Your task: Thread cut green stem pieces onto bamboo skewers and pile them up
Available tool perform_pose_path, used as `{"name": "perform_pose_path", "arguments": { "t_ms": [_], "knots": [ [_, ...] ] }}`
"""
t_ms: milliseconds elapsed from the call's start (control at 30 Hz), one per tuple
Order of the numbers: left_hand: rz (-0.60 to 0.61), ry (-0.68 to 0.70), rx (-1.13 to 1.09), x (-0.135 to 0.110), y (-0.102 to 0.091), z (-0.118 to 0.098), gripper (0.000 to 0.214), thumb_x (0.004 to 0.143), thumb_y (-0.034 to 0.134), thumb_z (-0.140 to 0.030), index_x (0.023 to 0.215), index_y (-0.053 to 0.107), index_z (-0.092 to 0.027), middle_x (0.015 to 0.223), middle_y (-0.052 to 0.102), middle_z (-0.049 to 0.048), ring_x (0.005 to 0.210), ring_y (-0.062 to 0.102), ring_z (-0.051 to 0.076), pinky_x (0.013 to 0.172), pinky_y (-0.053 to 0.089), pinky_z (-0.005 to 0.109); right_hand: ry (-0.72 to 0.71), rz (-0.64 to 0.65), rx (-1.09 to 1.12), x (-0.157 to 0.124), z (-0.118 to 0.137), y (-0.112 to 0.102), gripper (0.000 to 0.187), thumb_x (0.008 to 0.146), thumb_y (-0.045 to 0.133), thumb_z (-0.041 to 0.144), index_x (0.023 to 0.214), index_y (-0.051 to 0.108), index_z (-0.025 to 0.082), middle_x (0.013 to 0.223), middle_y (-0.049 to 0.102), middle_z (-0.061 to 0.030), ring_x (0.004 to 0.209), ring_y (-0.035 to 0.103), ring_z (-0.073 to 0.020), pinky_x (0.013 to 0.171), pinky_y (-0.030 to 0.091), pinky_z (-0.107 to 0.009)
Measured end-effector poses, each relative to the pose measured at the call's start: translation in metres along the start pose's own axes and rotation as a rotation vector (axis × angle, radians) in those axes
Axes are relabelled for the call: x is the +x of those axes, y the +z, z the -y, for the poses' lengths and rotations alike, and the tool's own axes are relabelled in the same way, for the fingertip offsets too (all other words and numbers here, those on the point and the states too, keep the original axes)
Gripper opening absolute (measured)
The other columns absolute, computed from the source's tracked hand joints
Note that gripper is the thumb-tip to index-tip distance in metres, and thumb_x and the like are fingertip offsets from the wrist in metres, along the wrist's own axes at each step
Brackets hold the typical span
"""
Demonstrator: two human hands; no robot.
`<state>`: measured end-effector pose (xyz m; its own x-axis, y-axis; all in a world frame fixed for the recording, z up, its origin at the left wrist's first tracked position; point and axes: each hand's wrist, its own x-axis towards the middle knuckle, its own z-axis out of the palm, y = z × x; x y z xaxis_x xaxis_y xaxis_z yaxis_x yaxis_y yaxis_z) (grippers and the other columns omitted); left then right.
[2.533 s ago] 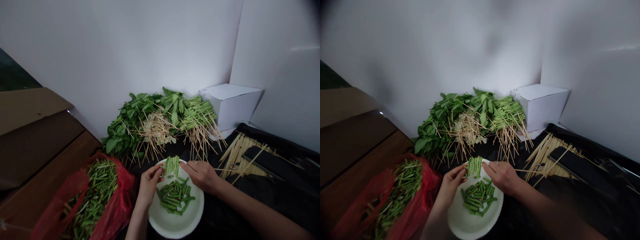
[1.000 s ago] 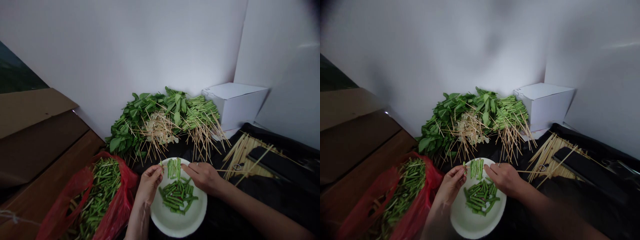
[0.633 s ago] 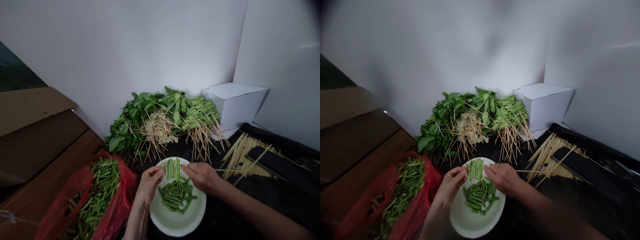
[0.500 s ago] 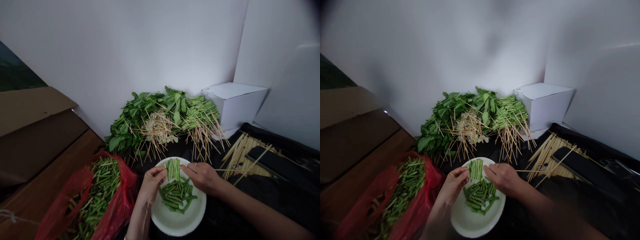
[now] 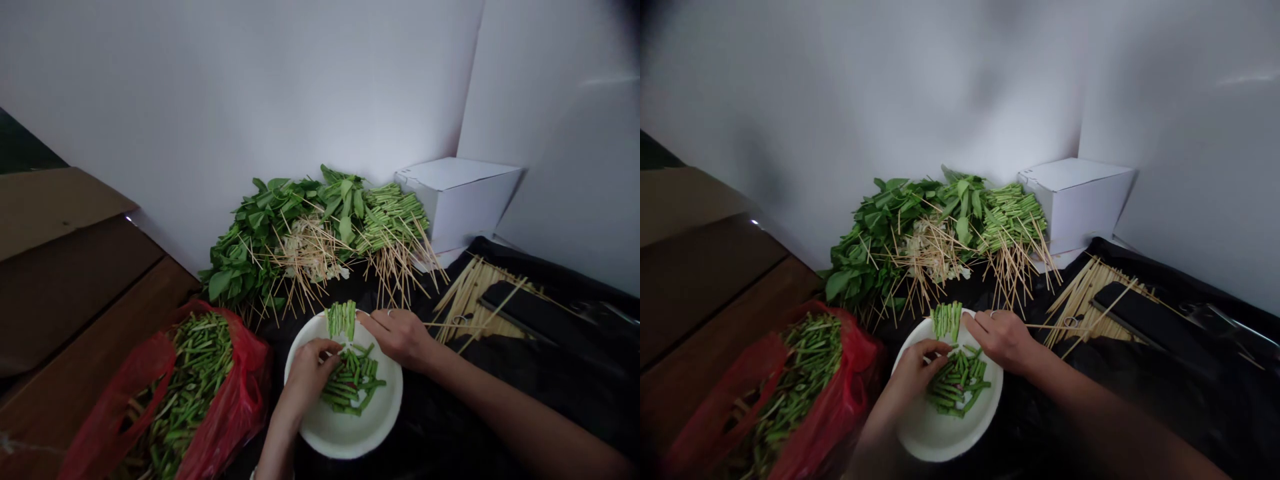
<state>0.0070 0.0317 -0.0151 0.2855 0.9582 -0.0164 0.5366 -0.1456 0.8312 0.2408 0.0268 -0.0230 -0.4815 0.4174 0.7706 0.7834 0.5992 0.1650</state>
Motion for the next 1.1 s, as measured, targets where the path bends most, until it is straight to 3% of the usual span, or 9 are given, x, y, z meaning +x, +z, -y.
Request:
{"name": "perform_pose_path", "arguments": {
  "t_ms": [100,167,267,400,467,667,867,1000,1100],
  "knots": [
    [0.076,0.107,0.105,-0.006,0.008,-0.009,0.028,0.073,0.064,-0.014,0.094,0.079,-0.025,0.093,0.072,0.0086,0.090,0.061,0.025,0.087,0.043,0.035,0.003,-0.009,0.009,0.001,0.001,0.000,0.024,0.093,0.048,0.017,0.111,0.061,0.008,0.070,0.057,-0.0012,0.060,0.051,-0.0130,0.054,0.035,-0.028],
    [0.200,0.193,0.181,-0.012,0.013,-0.016,0.037,0.071,0.066,-0.014,0.104,0.076,-0.029,0.113,0.068,0.0086,0.109,0.056,0.028,0.099,0.037,0.038,0.006,-0.015,0.007,0.001,0.001,0.000,0.023,0.093,0.047,0.017,0.109,0.062,0.008,0.069,0.056,-0.0013,0.060,0.051,-0.0131,0.054,0.035,-0.028],
    [0.270,0.231,0.255,-0.013,0.015,-0.018,0.040,0.063,0.071,-0.011,0.099,0.077,-0.029,0.127,0.062,0.0093,0.122,0.047,0.033,0.101,0.033,0.042,0.006,-0.015,-0.012,0.002,0.001,0.000,0.023,0.094,0.046,0.018,0.107,0.063,0.009,0.067,0.056,-0.0010,0.058,0.049,-0.0125,0.053,0.034,-0.028],
    [-0.061,0.180,0.202,-0.002,0.008,-0.008,0.033,0.066,0.061,-0.001,0.078,0.078,-0.026,0.105,0.069,0.0120,0.110,0.052,0.034,0.099,0.032,0.045,0.007,-0.019,0.006,0.003,0.002,-0.001,0.023,0.094,0.046,0.018,0.106,0.063,0.010,0.068,0.057,-0.0009,0.058,0.049,-0.0124,0.053,0.033,-0.028],
    [-0.108,0.191,0.180,0.001,0.006,-0.006,0.031,0.066,0.061,-0.003,0.077,0.078,-0.027,0.103,0.068,0.0113,0.105,0.053,0.033,0.098,0.034,0.045,0.008,-0.022,0.017,0.004,0.002,-0.001,0.022,0.094,0.046,0.017,0.107,0.063,0.009,0.069,0.057,-0.0008,0.059,0.050,-0.0127,0.053,0.033,-0.028],
    [0.197,0.180,0.289,-0.015,0.025,-0.025,0.020,0.070,0.067,-0.014,0.082,0.077,-0.026,0.094,0.068,0.0076,0.092,0.058,0.027,0.083,0.041,0.036,0.018,-0.019,0.014,0.003,0.003,0.000,0.023,0.095,0.045,0.017,0.107,0.062,0.010,0.068,0.055,0.0000,0.058,0.049,-0.0136,0.053,0.033,-0.030],
    [0.247,0.209,0.401,-0.021,0.034,-0.032,0.021,0.069,0.060,-0.006,0.073,0.074,-0.021,0.083,0.068,0.0070,0.084,0.059,0.025,0.075,0.039,0.034,0.031,-0.032,0.021,0.000,0.003,0.004,0.025,0.094,0.044,0.017,0.110,0.062,0.009,0.069,0.056,-0.0006,0.059,0.049,-0.0130,0.055,0.033,-0.029],
    [0.245,0.086,0.124,-0.017,0.022,-0.019,0.018,0.074,0.062,-0.015,0.087,0.073,-0.020,0.072,0.066,0.0025,0.068,0.057,0.019,0.066,0.039,0.029,0.073,-0.035,0.039,0.002,0.001,0.001,0.024,0.094,0.047,0.020,0.109,0.063,0.010,0.068,0.057,-0.0001,0.058,0.049,-0.0120,0.054,0.033,-0.028],
    [0.163,0.014,-0.161,-0.011,0.007,-0.008,0.030,0.077,0.066,-0.023,0.106,0.071,-0.018,0.075,0.066,0.0026,0.070,0.058,0.017,0.066,0.041,0.027,0.118,-0.057,0.073,0.004,-0.001,-0.002,0.022,0.094,0.049,0.020,0.107,0.064,0.011,0.067,0.057,0.0005,0.058,0.050,-0.0115,0.055,0.035,-0.028]
  ]
}}
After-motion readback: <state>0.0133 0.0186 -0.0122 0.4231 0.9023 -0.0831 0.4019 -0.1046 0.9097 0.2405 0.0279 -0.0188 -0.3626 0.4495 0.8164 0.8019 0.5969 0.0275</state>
